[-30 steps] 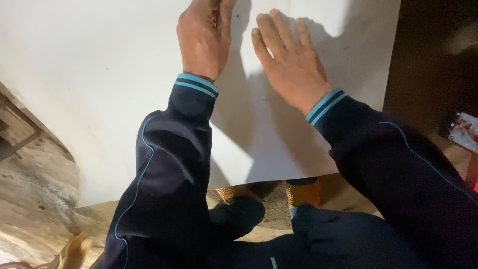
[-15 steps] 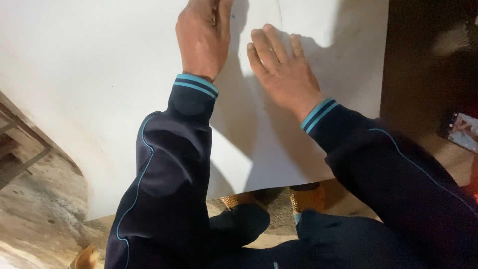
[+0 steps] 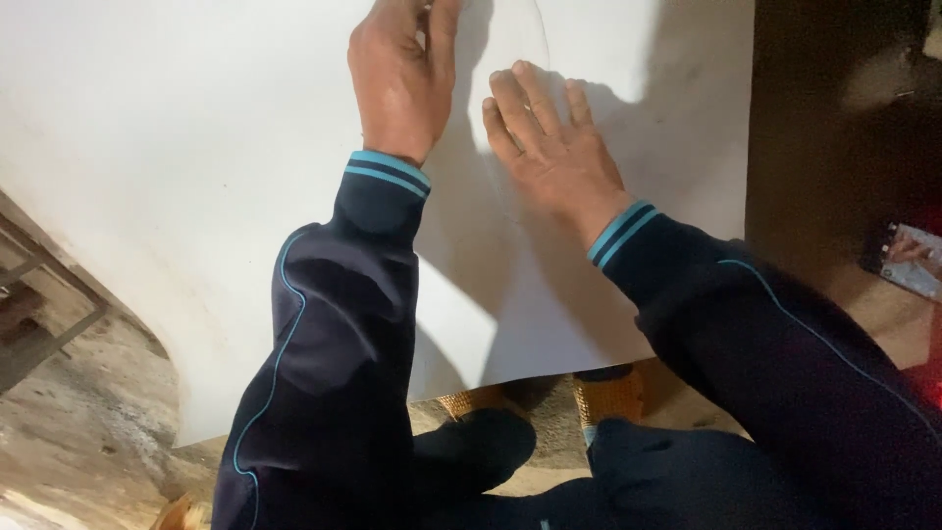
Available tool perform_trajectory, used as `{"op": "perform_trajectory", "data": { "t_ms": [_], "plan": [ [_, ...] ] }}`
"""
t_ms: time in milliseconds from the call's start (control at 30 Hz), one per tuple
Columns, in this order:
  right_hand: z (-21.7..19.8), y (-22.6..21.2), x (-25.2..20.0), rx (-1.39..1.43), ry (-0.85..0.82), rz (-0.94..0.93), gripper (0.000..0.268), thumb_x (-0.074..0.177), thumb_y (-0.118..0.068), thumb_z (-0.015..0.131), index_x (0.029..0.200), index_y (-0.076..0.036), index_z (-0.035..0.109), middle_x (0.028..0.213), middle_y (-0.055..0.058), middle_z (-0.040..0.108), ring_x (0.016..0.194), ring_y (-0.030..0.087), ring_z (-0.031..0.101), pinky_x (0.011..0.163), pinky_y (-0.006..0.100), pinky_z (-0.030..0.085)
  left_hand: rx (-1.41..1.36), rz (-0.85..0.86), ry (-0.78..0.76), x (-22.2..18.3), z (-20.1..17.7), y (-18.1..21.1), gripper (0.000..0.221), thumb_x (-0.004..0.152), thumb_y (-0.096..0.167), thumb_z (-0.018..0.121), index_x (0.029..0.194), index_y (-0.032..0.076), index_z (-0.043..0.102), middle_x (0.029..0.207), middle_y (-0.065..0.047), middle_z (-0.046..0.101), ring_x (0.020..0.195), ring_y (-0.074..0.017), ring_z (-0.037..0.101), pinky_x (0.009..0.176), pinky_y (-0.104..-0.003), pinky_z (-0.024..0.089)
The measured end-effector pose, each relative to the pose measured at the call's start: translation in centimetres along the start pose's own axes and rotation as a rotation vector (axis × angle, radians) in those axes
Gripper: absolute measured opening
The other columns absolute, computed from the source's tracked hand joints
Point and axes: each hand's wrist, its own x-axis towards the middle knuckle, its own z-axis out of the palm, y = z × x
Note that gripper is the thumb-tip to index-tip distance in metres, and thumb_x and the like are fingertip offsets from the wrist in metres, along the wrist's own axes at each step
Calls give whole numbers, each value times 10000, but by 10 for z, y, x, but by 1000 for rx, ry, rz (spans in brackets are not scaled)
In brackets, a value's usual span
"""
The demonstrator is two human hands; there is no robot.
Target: Tracing the outline of shoe insoles onto a large white sheet using a pencil
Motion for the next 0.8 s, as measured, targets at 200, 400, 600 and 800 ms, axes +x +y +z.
{"op": "perform_trajectory", "data": {
  "t_ms": [200,400,600,800],
  "plan": [
    [-17,0,10,-132,29,10,607,915,-156,701,1479,-140,476,1665,168,275,1474,329,337,996,530,470,-226,-120,-8,1,-9,27,249,1066,258,546,903,71,564,720,-32,574,635,-172,463,596,-317,430],
    [-11,-4,15,-84,-66,17,702,853,-148,734,1494,-130,447,1707,179,225,1507,355,282,1111,585,341,-305,-138,-43,-3,-4,32,271,1077,323,528,996,89,637,733,-4,548,658,-140,462,615,-299,449],
    [-22,-33,13,-112,-128,111,718,988,-301,564,1639,-120,319,1707,157,235,1538,418,204,1153,547,361,-343,-61,-265,-8,-2,32,247,1088,288,546,1009,70,630,738,-39,626,613,-159,555,574,-320,468],
    [-19,-42,15,-114,-392,93,827,890,-308,638,1623,-133,295,1727,166,104,1567,424,50,1183,633,282,-268,-70,-459,-11,2,38,232,1073,301,550,1065,96,657,801,-33,733,617,-185,662,593,-338,530]
  ]
}}
